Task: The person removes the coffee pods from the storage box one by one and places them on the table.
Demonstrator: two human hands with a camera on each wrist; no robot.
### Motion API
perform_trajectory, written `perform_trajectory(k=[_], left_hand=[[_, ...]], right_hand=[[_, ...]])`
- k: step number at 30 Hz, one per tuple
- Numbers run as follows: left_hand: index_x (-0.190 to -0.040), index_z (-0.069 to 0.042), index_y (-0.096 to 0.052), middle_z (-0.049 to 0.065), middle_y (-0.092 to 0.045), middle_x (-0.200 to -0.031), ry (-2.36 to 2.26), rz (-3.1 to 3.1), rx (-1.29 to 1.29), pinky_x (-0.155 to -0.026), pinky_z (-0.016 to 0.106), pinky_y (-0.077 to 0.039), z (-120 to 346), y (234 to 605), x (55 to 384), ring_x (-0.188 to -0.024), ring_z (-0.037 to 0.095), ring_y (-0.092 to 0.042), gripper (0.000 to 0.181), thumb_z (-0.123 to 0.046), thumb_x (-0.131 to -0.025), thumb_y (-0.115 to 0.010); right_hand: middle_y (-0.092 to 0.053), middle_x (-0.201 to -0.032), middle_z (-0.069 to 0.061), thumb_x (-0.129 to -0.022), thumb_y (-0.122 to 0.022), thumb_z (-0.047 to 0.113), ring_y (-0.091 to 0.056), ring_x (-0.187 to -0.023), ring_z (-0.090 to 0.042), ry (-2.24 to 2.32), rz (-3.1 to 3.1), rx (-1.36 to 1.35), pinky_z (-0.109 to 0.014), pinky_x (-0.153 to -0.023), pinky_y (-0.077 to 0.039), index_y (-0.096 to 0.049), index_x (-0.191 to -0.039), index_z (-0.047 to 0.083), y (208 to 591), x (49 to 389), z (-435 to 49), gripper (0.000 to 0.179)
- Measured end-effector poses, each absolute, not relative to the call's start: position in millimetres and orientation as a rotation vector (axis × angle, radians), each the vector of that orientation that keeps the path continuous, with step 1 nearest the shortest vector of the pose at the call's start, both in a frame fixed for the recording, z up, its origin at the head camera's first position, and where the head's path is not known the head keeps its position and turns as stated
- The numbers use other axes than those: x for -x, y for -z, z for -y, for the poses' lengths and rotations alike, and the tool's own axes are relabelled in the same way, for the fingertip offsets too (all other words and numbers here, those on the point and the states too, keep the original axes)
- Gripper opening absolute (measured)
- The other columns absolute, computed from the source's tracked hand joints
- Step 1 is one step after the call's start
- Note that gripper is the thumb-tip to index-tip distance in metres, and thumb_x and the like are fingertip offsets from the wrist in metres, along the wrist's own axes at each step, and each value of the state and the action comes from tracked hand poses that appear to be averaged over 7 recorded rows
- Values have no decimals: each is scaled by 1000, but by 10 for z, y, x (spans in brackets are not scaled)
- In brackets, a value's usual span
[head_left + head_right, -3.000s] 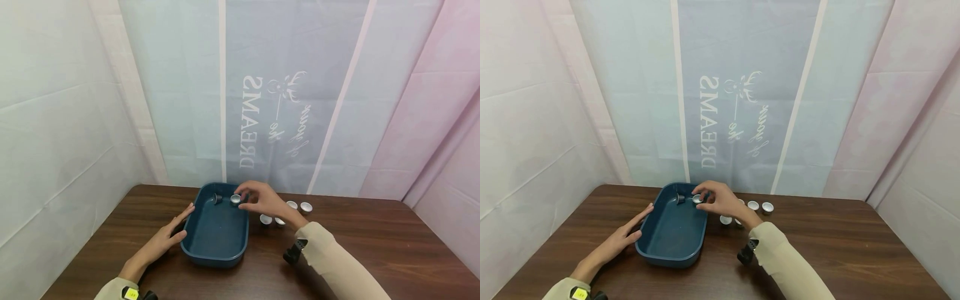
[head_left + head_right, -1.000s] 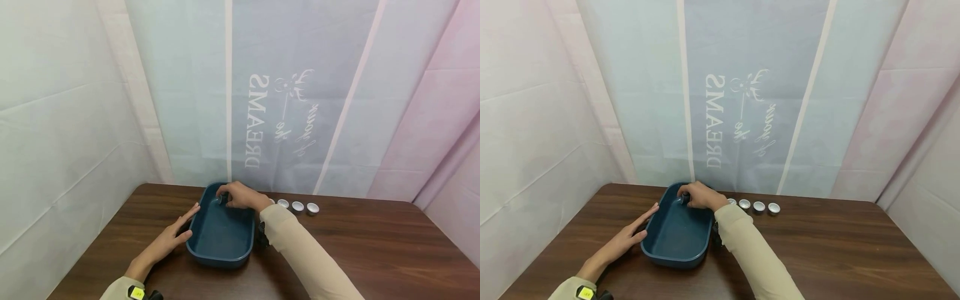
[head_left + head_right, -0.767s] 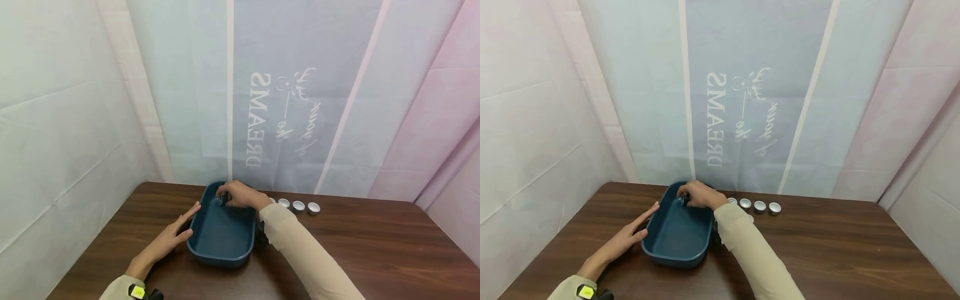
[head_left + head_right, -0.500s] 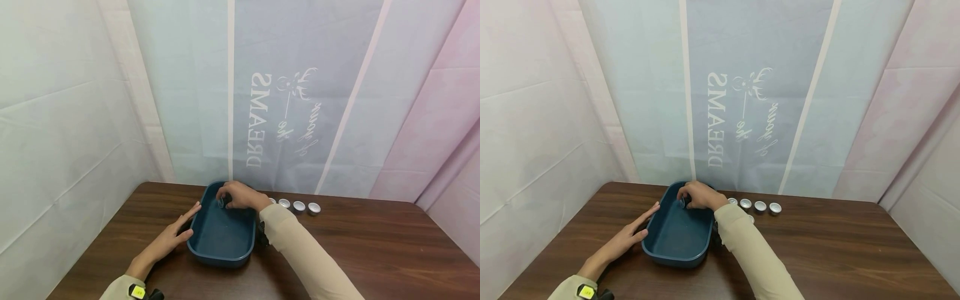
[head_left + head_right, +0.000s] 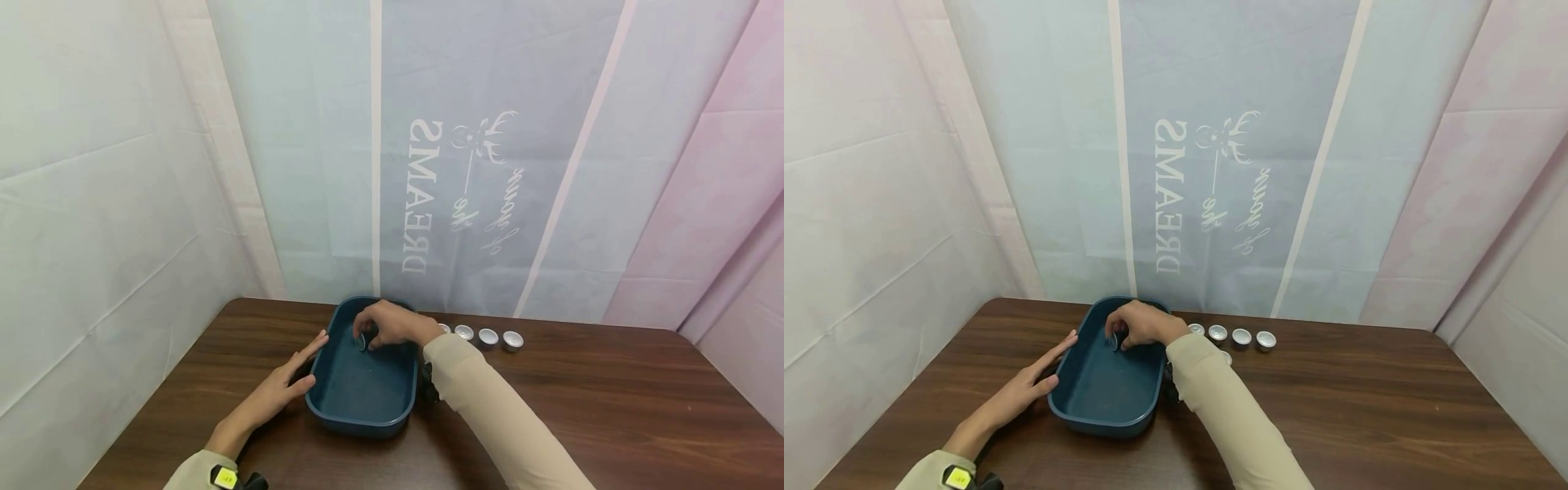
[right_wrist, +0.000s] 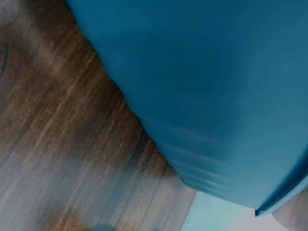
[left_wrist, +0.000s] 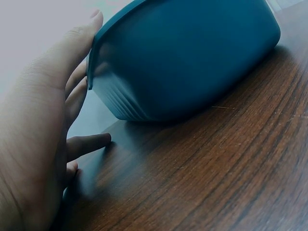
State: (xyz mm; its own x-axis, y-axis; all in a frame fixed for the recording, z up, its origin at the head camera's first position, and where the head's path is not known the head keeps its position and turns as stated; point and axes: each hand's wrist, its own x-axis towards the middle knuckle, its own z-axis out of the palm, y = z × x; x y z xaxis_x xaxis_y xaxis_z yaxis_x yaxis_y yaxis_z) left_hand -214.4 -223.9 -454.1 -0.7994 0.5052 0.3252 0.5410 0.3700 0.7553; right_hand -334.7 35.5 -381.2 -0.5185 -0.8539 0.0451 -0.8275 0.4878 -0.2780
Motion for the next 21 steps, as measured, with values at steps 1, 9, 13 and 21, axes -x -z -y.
perform_trajectory(k=[1,9,13,21], left_hand=[[-154,-24,-20,-6,-12,-159,1438,2568,981,-104,70,1,2240,4539,2142,-143,18,-14,60,-14,-101,-46],[-154,-24,-20,-6,-12,-159,1434,2569,980,-104,70,1,2249,4540,2147,-143,17,-13,60,-14,-101,-46],[-154,-24,-19,-6,-12,-159,1446,2565,982,-104,70,1,2250,4551,2158,-143,19,-14,60,-14,-101,-46],[-155,-23,-19,-4,-11,-159,1436,2559,1003,-104,70,0,2246,4557,2160,-144,21,-14,61,-11,-101,-45]], right_hand=[[-63,-101,11,-77,-81,10,-55,-94,-4,408,-2617,1487,-20,-84,-47,-70,-106,21,3819,3349,-354,32],[-62,-96,14,-75,-83,9,-56,-93,-4,442,-2566,1510,-20,-82,-48,-70,-99,21,3837,3354,-348,30],[-62,-94,15,-74,-83,9,-56,-92,-4,425,-2562,1526,-20,-82,-48,-70,-96,22,3847,3365,-349,28],[-62,-90,15,-74,-83,9,-56,-88,-2,440,-2561,1552,-19,-80,-48,-70,-90,22,3845,3372,-358,25]])
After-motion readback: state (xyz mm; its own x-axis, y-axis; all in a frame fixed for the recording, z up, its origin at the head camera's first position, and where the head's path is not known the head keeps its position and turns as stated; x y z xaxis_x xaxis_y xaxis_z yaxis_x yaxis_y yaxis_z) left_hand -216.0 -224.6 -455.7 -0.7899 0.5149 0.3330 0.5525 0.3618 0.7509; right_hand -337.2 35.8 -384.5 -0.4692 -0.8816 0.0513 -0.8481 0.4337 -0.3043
